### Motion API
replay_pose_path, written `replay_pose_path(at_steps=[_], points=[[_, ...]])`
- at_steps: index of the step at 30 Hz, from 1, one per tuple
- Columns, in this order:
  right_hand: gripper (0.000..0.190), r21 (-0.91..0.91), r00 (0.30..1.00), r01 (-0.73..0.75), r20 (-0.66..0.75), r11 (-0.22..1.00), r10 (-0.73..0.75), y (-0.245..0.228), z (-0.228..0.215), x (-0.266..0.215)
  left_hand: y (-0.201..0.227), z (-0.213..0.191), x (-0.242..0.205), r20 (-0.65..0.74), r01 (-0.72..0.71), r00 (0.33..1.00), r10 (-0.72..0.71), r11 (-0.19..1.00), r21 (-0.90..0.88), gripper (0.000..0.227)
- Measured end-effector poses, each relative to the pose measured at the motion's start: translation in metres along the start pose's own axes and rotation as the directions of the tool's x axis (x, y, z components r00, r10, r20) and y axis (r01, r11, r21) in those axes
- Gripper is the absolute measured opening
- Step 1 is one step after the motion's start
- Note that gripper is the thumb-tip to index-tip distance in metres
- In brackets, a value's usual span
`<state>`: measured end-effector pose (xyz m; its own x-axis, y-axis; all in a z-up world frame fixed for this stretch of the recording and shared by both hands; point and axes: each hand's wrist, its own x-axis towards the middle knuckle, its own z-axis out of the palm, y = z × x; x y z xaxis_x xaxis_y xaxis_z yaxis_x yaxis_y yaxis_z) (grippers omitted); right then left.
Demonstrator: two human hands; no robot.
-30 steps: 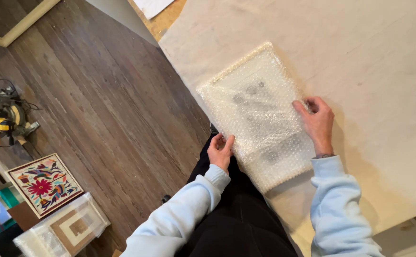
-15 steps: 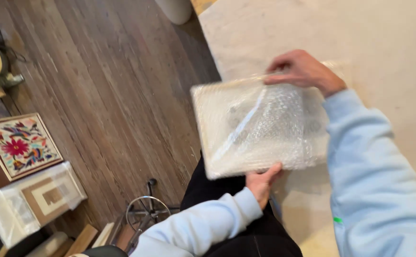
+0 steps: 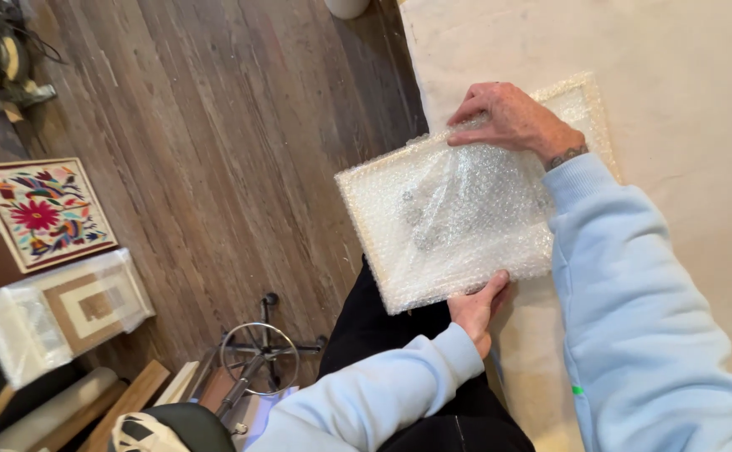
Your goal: The recorder is wrapping a framed artwork in bubble wrap and securing it with tape.
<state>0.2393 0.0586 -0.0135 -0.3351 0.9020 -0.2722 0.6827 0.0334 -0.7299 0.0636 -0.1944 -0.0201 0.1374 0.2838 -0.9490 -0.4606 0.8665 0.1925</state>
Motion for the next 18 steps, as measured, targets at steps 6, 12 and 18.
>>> replay_pose_path(at_steps=[6, 12, 18], points=[[0.034, -0.173, 0.949, 0.018, -0.307, 0.985, -0.071, -0.006, 0.031, -0.031, 0.006, -0.008, 0.006, 0.003, -0.012, 1.0, 0.012, 0.991, 0.136, 0.035], [0.019, -0.292, 0.768, -0.098, -0.631, 0.951, -0.115, -0.011, 0.057, -0.042, 0.005, -0.024, 0.02, -0.036, 0.157, 0.987, -0.154, 0.919, 0.363, 0.034], [0.017, -0.279, 0.754, -0.129, -0.651, 0.951, -0.089, -0.011, 0.051, -0.038, 0.097, -0.019, -0.018, 0.224, 0.118, 0.841, -0.492, 0.571, 0.812, 0.035]])
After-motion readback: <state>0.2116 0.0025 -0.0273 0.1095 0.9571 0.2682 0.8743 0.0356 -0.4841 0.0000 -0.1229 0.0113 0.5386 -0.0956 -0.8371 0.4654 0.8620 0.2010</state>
